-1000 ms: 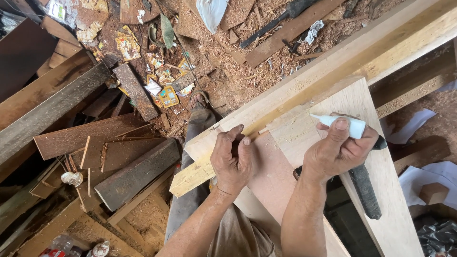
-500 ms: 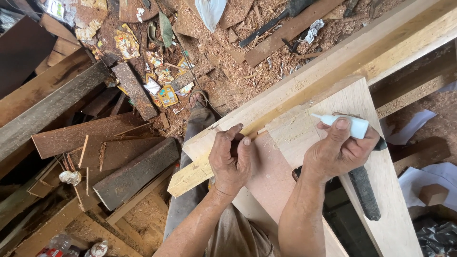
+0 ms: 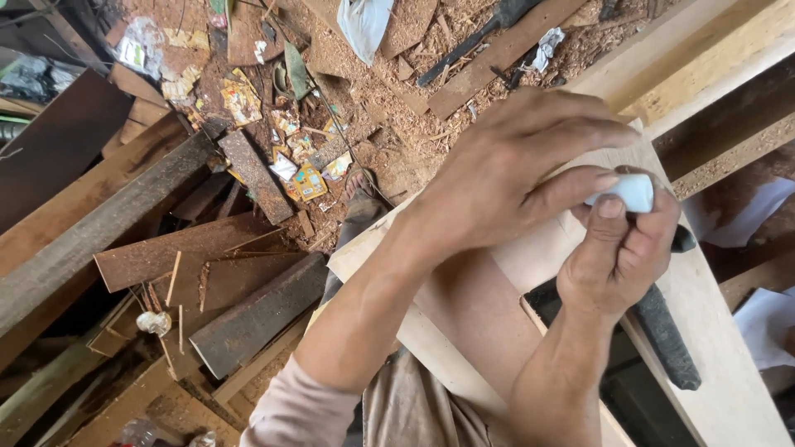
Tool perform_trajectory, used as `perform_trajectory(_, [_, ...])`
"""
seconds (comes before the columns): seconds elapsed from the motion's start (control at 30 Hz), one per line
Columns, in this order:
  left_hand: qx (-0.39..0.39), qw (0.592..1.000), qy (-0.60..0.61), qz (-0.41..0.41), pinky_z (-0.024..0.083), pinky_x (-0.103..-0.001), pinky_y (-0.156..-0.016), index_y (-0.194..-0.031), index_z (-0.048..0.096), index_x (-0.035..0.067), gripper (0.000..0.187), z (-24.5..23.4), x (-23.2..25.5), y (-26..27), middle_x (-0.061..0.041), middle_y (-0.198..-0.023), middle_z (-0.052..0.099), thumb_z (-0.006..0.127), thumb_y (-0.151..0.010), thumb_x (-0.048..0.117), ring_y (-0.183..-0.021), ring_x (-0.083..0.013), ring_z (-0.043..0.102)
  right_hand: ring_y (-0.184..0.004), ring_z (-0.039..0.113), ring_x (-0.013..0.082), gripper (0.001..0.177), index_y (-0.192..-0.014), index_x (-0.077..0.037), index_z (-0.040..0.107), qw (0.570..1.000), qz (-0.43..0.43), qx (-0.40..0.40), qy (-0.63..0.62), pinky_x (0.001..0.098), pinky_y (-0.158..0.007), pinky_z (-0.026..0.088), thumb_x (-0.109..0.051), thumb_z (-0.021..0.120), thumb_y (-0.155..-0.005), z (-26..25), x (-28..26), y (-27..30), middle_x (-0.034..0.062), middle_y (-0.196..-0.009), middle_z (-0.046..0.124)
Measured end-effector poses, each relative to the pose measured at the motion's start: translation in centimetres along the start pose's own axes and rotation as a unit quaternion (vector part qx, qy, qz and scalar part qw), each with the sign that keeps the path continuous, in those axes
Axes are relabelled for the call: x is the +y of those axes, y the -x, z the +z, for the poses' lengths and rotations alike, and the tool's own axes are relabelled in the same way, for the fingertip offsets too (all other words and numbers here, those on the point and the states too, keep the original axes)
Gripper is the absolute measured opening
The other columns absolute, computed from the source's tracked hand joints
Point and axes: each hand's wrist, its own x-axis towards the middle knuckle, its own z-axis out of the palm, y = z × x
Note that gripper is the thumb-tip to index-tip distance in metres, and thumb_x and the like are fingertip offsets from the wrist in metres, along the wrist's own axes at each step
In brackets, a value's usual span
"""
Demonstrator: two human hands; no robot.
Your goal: Applying glue to wooden joints and assembling a frame in a workshop.
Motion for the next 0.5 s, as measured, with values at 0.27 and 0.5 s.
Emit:
perform_trajectory(0.27, [-0.083,0.985,0.15,-0.011,0.062,-0.032,-0.103,-0.136,0.062,0.02,0.035,3.3,-2.7,0.5,-0.002,-0.126,0.072,0.061,-0.106,0.04,-0.117,-0.0193,0.074,-0.102,0.061,0.0282,0.024,-0.133,0.009,0.058,0.994,-0.062,-0.012,0.091,0.0378,-0.09,0.051,-0.01,0.061,-0.119,-1.4,1.8,0.4,0.0192,-0.115,0.063])
perform_trajectory(0.5, [-0.082,0.981,0.162,0.067,0.056,-0.032,-0.092,-0.132,0.064,0.021,0.029,3.7,-4.2,0.1,0.0,-0.108,0.072,0.066,-0.107,0.035,-0.098,-0.0167,0.07,-0.087,0.049,0.0256,0.023,-0.123,0.007,0.053,0.988,-0.137,0.026,0.065,0.0382,-0.075,0.044,-0.016,0.053,-0.12,0.4,2.9,0.4,0.0163,-0.104,0.052])
